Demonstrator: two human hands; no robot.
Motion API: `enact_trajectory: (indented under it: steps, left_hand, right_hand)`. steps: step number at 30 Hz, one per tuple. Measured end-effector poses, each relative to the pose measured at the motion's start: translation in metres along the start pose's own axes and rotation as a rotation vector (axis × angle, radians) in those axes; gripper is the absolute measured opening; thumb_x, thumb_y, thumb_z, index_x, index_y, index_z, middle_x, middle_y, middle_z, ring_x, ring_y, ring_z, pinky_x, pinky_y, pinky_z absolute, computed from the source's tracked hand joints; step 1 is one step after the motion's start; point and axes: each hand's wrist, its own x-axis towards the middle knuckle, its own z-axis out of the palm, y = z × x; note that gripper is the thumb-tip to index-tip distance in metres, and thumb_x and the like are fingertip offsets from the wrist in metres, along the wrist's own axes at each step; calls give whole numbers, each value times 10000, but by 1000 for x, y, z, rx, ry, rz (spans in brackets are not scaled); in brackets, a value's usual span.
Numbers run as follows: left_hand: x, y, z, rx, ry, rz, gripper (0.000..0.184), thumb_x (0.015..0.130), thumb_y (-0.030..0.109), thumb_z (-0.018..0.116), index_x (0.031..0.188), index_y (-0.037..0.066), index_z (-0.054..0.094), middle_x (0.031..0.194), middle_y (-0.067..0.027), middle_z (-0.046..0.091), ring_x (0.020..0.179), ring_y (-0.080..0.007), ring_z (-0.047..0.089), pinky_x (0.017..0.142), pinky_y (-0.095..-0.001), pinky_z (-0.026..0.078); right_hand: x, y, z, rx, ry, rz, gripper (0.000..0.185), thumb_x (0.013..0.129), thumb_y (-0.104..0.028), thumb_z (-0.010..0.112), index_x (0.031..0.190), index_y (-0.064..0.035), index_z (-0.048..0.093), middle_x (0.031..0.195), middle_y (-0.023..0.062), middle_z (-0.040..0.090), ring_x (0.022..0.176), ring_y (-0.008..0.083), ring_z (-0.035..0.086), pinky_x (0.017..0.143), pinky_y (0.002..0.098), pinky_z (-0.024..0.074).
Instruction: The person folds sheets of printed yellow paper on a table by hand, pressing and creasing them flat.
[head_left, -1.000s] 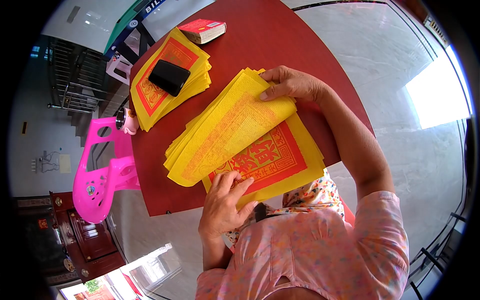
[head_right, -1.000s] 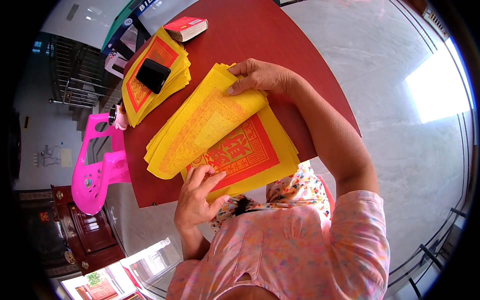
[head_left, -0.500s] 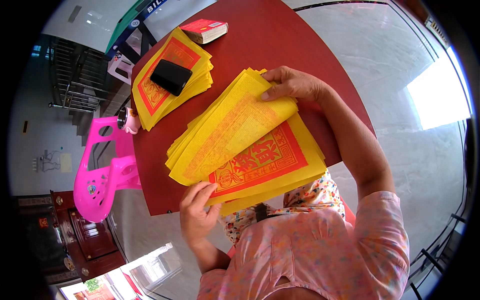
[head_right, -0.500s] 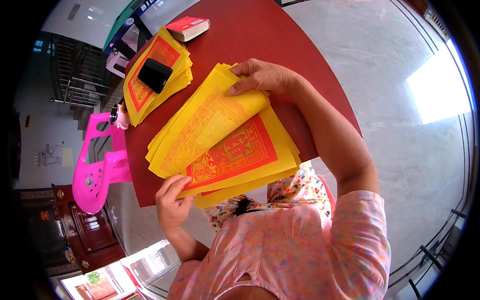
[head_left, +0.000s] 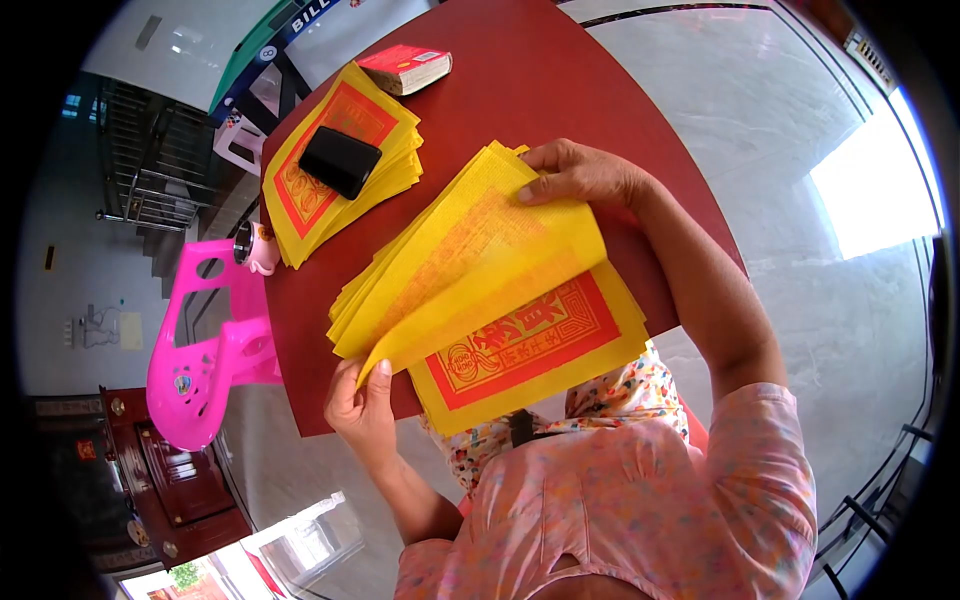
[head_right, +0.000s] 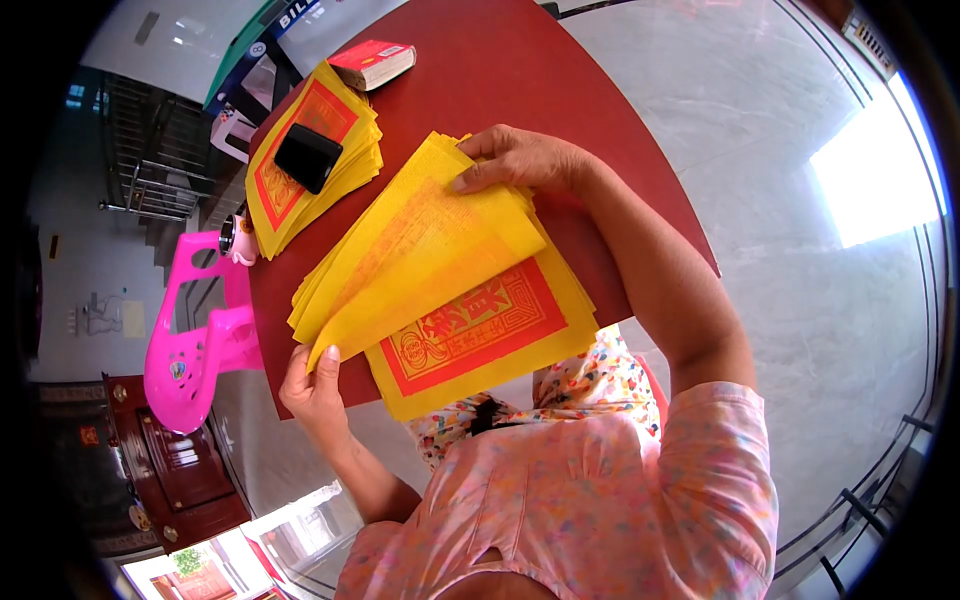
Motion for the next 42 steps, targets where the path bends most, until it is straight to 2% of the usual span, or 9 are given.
enact_trajectory:
  steps: [7, 14, 17, 20, 27, 33, 35, 38, 42]
  left_hand:
    - [7, 0, 12, -115, 156, -193, 109, 855, 48, 641, 907, -47, 652, 796, 2, 613, 702, -37, 508, 623, -170, 409]
    - [10, 1, 17, -97, 221, -197, 105, 851, 45, 638, 875, -57, 650, 752, 8, 598, 663, -39, 488, 606, -185, 409]
    - [9, 0, 17, -54, 210, -174, 119, 865, 55, 626, 877, -62, 641, 763, -5, 630, 689, -43, 518, 618, -198, 436]
    - [7, 3, 14, -13, 189, -184, 104, 862, 37, 624, 893, -61, 635, 776, -12, 616, 693, -57, 528, 624, -202, 441]
    - [-6, 1, 9, 83, 548, 156, 114, 827, 7, 651, 931, -39, 642, 821, -26, 583, 620, -68, 484, 536, -190, 396]
    - [-22, 23, 18, 17, -219, 101, 199, 744, 38, 715, 930, -4, 659, 857, -79, 606, 719, -167, 566, 577, -259, 444]
    - [-19, 24, 25, 188, -600, 298, 321, 687, 73, 743, 991, 17, 658, 1016, -126, 575, 943, -272, 557, 776, -362, 472]
    - [-22, 24, 27, 271, -755, 248, 463, 640, 110, 764, 1083, 51, 644, 1166, -141, 504, 1099, -327, 462, 940, -431, 398]
    - [-22, 27, 26, 318, -805, 274, 526, 645, 131, 767, 1144, 61, 620, 1211, -146, 476, 1129, -335, 439, 958, -429, 389]
  right_hand:
    - [5, 14, -7, -7, -78, -179, 485, 957, -391, 482, 1175, 33, 571, 1011, 71, 662, 896, 97, 606, 802, 269, 500]
    - [3, 9, -2, 198, 44, -11, 682, 901, -587, 452, 1154, 32, 582, 1004, 99, 662, 900, 142, 626, 798, 280, 503]
    - [0, 7, 0, 262, 13, -42, 653, 851, -549, 579, 1138, 37, 593, 987, 100, 667, 884, 159, 638, 801, 278, 503]
    - [-1, -1, 1, 62, -10, 3, 520, 749, -294, 768, 1127, 27, 611, 986, 86, 674, 875, 142, 642, 805, 272, 506]
    - [-2, -3, 2, -22, 0, -14, 444, 777, -209, 730, 1139, 18, 609, 986, 69, 676, 853, 125, 643, 801, 258, 502]
    - [-1, -1, 1, -46, 8, -8, 428, 801, -197, 694, 1155, 23, 597, 989, 71, 676, 856, 119, 641, 804, 253, 499]
    - [-2, -2, 2, -34, 26, 7, 424, 801, -193, 693, 1155, 19, 598, 986, 71, 676, 860, 120, 640, 804, 252, 498]
    - [-2, -2, 1, -13, 13, 2, 419, 801, -184, 692, 1155, 19, 599, 987, 72, 676, 855, 119, 641, 800, 250, 502]
    - [-1, -1, 2, -30, 44, -1, 417, 803, -175, 692, 1158, 21, 596, 990, 74, 677, 850, 118, 644, 795, 250, 507]
